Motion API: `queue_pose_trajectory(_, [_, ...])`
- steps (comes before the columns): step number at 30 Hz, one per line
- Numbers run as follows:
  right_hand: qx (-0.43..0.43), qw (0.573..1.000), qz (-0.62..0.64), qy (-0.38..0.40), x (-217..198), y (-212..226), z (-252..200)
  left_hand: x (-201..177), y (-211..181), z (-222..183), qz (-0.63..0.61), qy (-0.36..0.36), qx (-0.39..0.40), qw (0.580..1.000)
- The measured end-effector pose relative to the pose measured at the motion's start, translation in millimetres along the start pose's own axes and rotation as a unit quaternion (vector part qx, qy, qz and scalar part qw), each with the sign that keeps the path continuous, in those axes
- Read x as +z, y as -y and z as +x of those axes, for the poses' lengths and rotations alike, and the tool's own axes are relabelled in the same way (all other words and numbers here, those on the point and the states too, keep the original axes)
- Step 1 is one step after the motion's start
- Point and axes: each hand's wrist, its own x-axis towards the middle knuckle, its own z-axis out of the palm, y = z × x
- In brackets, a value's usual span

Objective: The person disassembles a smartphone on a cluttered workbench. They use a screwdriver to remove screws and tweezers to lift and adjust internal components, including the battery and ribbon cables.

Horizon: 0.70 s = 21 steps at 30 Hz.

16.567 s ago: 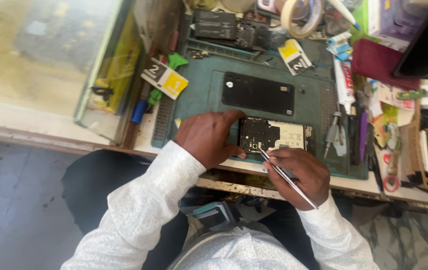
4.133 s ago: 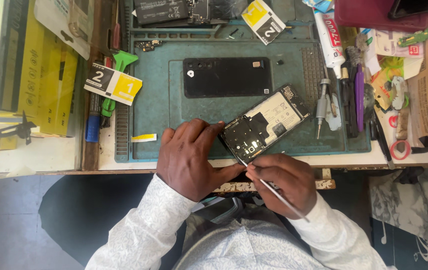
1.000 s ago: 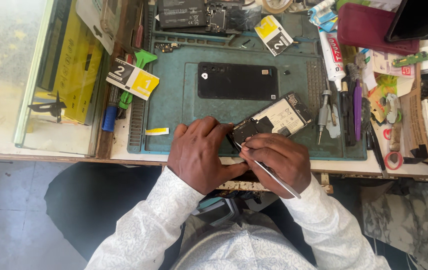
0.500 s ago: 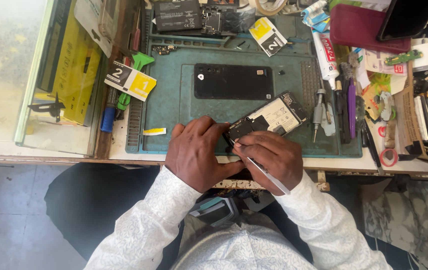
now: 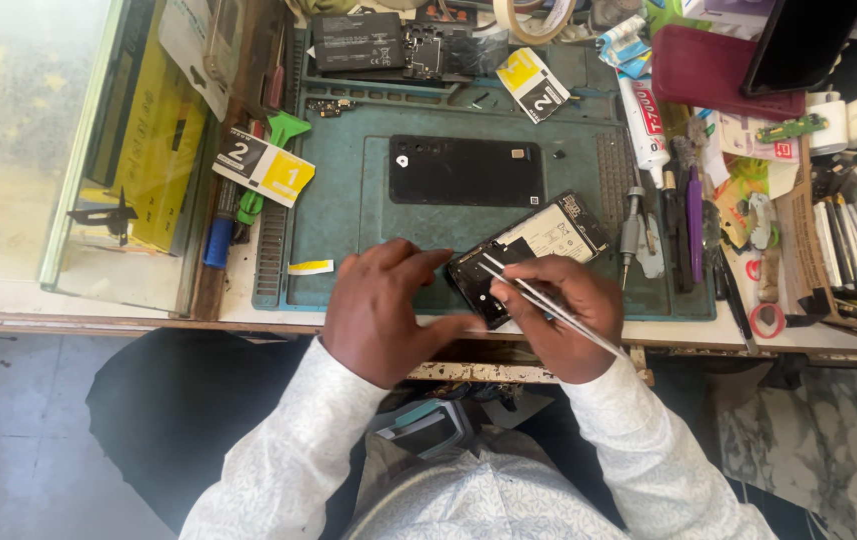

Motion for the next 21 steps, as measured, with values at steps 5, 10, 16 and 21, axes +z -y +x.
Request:
queue_pose_trajectory(5, [0.041, 0.993, 0.108, -0.022, -3, -6, -1, -3, 1, 2, -0.005, 0.036, -0.042, 0.998])
queue_pose_trajectory(10, [0.051, 0.994, 0.095, -0.024, -10, -1, 4, -2, -11, -1, 0.046, -0.021, 0.006, 0.999])
queue_pose_trajectory(16, [0.018, 0.998, 0.013, 0.065, -6, 10, 10, 1, -16, -6, 0.059, -0.058, 0.014, 0.996])
queue_pose_trajectory(21, [-0.010, 0.997, -0.025, 0.073, -3, 13, 14, 9, -18, -11, 0.079, -0.072, -0.001, 0.994])
